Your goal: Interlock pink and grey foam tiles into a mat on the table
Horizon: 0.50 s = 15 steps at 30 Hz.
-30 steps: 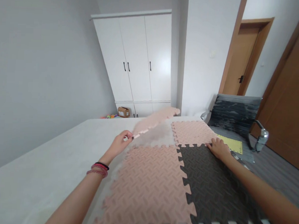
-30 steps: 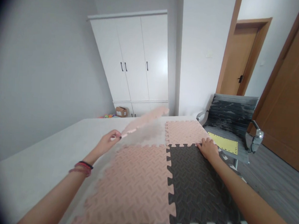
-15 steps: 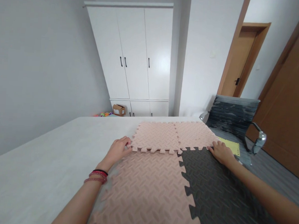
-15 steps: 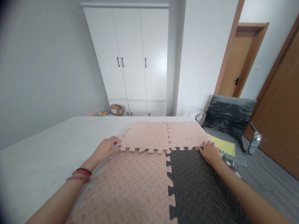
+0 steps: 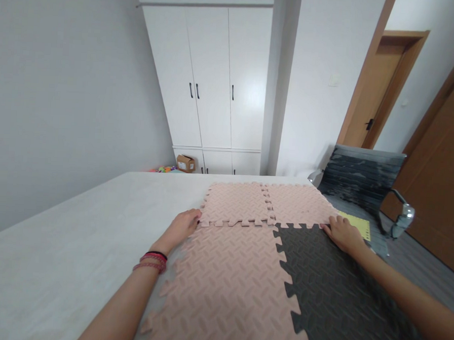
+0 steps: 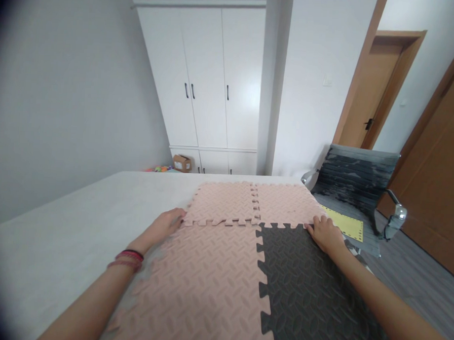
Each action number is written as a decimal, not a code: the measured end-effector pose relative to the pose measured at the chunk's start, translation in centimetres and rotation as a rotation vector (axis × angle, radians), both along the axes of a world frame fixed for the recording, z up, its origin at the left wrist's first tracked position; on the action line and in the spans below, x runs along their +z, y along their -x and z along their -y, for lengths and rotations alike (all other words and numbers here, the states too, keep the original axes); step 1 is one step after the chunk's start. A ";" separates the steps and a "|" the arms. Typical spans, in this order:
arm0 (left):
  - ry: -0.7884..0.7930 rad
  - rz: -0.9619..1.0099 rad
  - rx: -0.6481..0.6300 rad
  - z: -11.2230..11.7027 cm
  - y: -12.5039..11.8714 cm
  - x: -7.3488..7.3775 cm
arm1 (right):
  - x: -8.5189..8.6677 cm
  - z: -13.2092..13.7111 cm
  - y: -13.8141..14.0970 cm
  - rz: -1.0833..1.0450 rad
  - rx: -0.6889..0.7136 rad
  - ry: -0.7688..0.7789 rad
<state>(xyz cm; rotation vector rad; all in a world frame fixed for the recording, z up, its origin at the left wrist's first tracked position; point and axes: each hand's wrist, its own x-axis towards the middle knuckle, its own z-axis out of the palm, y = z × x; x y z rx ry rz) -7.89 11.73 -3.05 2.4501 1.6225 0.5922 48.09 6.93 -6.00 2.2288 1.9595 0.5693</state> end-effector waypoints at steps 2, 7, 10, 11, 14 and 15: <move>0.002 0.028 -0.024 -0.1 0.4 0.0 | -0.1 0.0 -0.1 0.009 0.003 -0.001; 0.000 0.067 -0.052 -0.2 0.7 -0.4 | -0.6 -0.2 -0.4 0.029 0.017 -0.020; -0.004 0.073 -0.035 -0.5 0.2 -0.8 | -0.7 -0.3 -0.5 0.033 0.033 -0.018; -0.004 0.074 -0.028 -0.5 -0.1 -0.8 | -0.6 -0.2 -0.5 0.035 0.037 -0.015; 0.003 0.071 -0.010 -0.6 -0.9 -0.8 | -0.4 -0.2 -0.3 0.049 0.040 -0.021; 0.007 0.069 -0.004 -0.6 -1.1 -0.7 | -0.4 -0.1 -0.3 0.054 0.039 -0.024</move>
